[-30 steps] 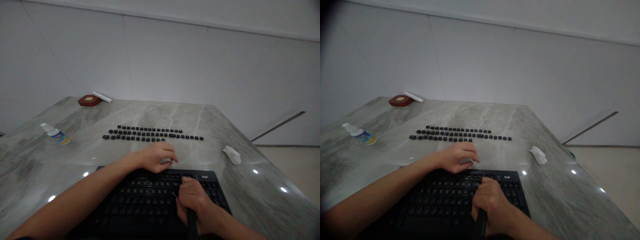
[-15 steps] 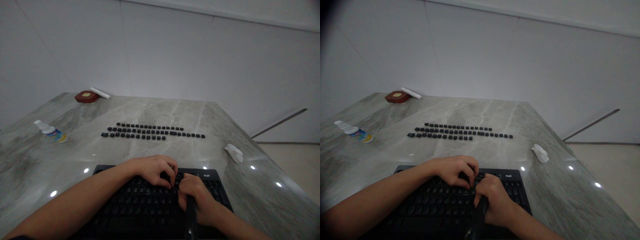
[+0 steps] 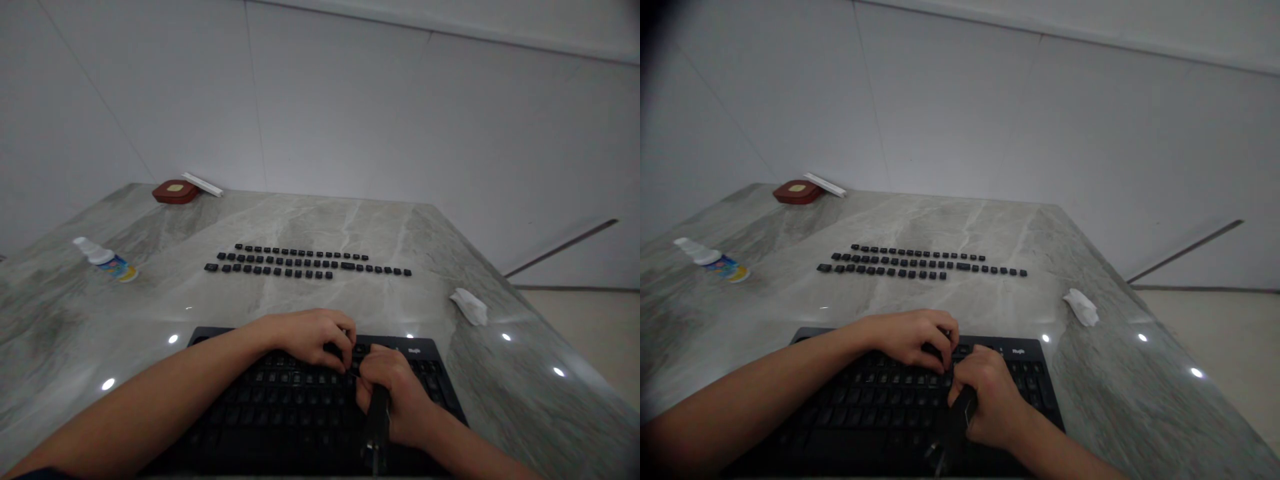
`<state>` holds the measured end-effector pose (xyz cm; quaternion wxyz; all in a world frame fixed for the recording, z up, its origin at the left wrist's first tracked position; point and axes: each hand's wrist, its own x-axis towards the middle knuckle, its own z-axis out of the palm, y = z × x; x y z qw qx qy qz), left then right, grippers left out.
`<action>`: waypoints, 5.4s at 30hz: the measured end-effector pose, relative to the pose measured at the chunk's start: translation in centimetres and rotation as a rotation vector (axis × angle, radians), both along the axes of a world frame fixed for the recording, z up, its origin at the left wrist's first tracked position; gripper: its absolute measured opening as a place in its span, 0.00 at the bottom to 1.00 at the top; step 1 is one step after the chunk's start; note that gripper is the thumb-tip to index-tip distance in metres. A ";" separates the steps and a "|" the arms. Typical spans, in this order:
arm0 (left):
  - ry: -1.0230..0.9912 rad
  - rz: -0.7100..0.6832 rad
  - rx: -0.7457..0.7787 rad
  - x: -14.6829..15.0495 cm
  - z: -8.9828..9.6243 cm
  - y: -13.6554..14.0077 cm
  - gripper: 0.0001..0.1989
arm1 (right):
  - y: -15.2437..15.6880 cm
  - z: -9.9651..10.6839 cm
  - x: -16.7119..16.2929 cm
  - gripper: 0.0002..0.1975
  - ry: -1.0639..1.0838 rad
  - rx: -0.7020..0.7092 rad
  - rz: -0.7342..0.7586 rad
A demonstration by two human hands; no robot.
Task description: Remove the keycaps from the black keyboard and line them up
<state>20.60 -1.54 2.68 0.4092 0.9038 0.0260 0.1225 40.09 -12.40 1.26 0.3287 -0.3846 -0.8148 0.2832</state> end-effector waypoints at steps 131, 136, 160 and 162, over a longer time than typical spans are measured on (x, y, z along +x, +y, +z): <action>-0.120 -0.092 0.226 0.4 -0.2 -0.4 0.02 | -0.5 1.0 -1.6 0.15 0.126 0.212 -0.179; -0.119 -0.098 0.169 0.4 -0.1 -0.4 0.03 | -0.7 0.8 -1.9 0.14 0.128 0.319 -0.086; -0.068 -0.059 0.068 0.6 -0.1 -0.5 0.04 | -0.8 0.6 -0.8 0.08 -0.082 0.471 0.208; -0.050 -0.044 0.066 0.6 0.0 -0.6 0.04 | -0.9 0.6 -0.8 0.06 -0.056 0.419 0.151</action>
